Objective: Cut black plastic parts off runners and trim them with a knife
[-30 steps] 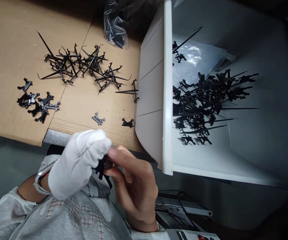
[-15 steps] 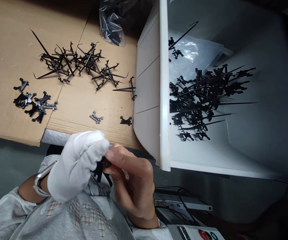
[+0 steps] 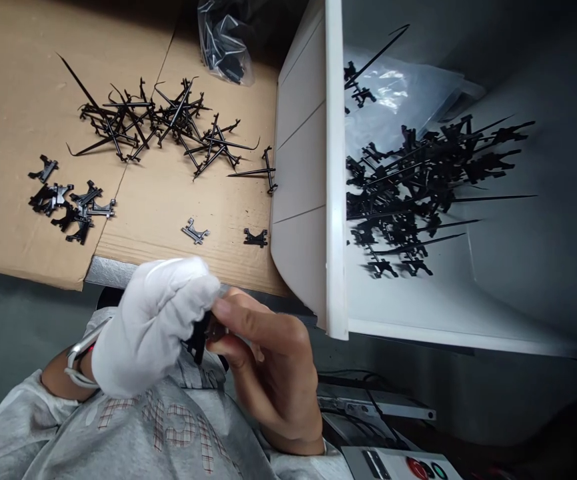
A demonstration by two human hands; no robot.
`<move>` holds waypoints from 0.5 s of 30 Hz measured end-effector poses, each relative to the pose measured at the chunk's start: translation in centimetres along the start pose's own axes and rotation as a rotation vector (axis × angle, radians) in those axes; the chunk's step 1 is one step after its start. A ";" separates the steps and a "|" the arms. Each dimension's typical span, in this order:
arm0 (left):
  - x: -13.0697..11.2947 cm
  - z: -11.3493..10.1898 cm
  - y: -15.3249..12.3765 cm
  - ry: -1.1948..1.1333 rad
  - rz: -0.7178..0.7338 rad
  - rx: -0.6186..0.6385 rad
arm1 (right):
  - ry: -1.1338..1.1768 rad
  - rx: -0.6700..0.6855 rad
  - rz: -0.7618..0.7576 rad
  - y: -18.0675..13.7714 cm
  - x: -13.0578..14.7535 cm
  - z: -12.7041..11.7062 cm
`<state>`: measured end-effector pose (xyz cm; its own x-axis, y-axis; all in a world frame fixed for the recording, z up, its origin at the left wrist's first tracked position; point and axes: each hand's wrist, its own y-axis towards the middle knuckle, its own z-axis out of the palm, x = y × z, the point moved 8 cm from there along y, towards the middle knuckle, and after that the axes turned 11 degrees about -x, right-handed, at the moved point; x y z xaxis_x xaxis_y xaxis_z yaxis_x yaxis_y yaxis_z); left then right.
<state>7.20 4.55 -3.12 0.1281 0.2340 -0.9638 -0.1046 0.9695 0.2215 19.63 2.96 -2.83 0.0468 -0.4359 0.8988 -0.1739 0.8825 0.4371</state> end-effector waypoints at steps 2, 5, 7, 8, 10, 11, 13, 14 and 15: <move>0.0 0.0 0.0 -0.006 -0.003 0.000 | -0.003 -0.008 0.023 0.0 -0.2 0.1; -0.1 0.0 0.0 0.012 -0.009 -0.019 | -0.023 -0.012 0.026 -0.1 -0.2 0.2; -0.3 -0.1 0.0 0.032 0.004 -0.035 | -0.022 -0.004 -0.005 -0.2 -0.1 0.2; -0.3 -0.1 0.0 0.044 0.012 -0.038 | -0.020 -0.001 -0.020 -0.2 0.0 0.3; -0.4 0.0 -0.1 0.052 0.022 -0.039 | -0.015 -0.004 -0.046 -0.2 0.0 0.2; -0.3 -0.1 -0.1 0.058 0.015 -0.047 | -0.018 -0.005 -0.049 -0.2 0.0 0.1; 0.0 -0.2 -0.3 0.074 -0.014 -0.066 | -0.020 -0.004 -0.056 -0.1 -0.1 0.1; 0.1 -0.2 -0.3 0.077 -0.029 -0.072 | -0.017 0.000 -0.065 0.0 0.0 0.1; 0.2 -0.3 -0.4 0.076 -0.046 -0.080 | -0.015 0.002 -0.079 0.0 0.1 0.1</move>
<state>7.01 4.21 -3.45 0.0594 0.1801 -0.9819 -0.1786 0.9696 0.1671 19.51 2.93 -2.75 0.0460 -0.5067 0.8609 -0.1726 0.8448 0.5064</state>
